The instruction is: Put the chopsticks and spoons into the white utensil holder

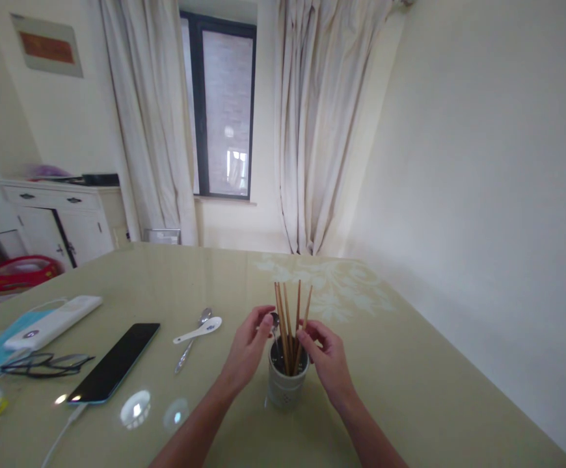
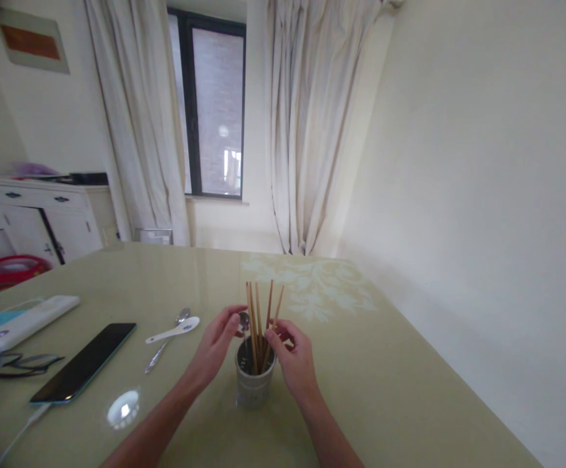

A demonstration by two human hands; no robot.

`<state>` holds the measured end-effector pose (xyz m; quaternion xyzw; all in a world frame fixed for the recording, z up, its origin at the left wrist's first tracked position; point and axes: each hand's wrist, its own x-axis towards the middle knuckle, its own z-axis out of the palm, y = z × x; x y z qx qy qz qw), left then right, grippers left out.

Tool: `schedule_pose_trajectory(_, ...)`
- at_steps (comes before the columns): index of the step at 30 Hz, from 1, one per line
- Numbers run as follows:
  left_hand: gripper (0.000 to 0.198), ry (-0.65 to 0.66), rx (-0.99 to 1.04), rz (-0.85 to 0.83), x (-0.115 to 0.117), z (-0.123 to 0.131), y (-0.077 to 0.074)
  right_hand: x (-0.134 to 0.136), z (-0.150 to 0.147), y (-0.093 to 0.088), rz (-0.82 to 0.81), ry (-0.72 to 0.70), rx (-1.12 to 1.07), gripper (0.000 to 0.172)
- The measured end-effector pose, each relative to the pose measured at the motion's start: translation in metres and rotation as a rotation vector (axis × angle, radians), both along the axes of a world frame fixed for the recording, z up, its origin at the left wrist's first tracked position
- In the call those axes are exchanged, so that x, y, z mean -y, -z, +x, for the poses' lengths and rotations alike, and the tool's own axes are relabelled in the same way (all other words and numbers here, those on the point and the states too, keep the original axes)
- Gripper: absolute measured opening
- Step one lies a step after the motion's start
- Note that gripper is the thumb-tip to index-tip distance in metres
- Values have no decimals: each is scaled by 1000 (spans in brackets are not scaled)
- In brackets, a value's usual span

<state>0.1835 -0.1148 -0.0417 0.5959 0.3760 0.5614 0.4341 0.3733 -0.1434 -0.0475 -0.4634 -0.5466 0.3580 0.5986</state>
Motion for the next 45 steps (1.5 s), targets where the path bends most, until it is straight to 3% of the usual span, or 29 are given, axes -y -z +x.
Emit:
schedule_pose_trajectory(3,57,-240,-174,11,-22,-34,1,0,0,3,-27,-5,-19,52)
schedule_pose_trajectory(6,36,-547,-718,-37,-39,-74,11,1,0,6,-31,9,-55,63)
schedule_pose_trajectory(8,33,-685,-1040,-101,-43,-94,21,2,0,6,11,2,-36,61)
schedule_pose_trajectory(10,36,-716,-1217,-179,-44,-104,30,4,-1,4,64,-18,8,55)
schedule_pose_trajectory(13,36,-665,-1289,-232,-42,-108,38,5,-3,2,85,-60,42,47)
schedule_pose_trajectory(19,25,-640,-1262,-190,-43,-107,39,3,-2,4,57,-23,33,47)
schedule_pose_trajectory(23,22,-667,-1170,-116,-43,-106,26,1,0,4,37,-12,42,51)
schedule_pose_trajectory(26,27,-699,-712,41,-41,-95,7,1,0,3,41,-13,67,51)
schedule_pose_trajectory(30,40,-561,21,207,-25,-68,-19,2,-2,3,31,-35,67,49)
schedule_pose_trajectory(34,40,-361,334,162,-2,-43,-30,3,-4,3,34,-33,85,46)
schedule_pose_trajectory(38,34,-238,240,174,13,-28,-28,4,-4,1,26,-44,97,49)
schedule_pose_trajectory(45,15,-368,-341,544,24,-20,-28,4,-1,5,40,-70,116,58)
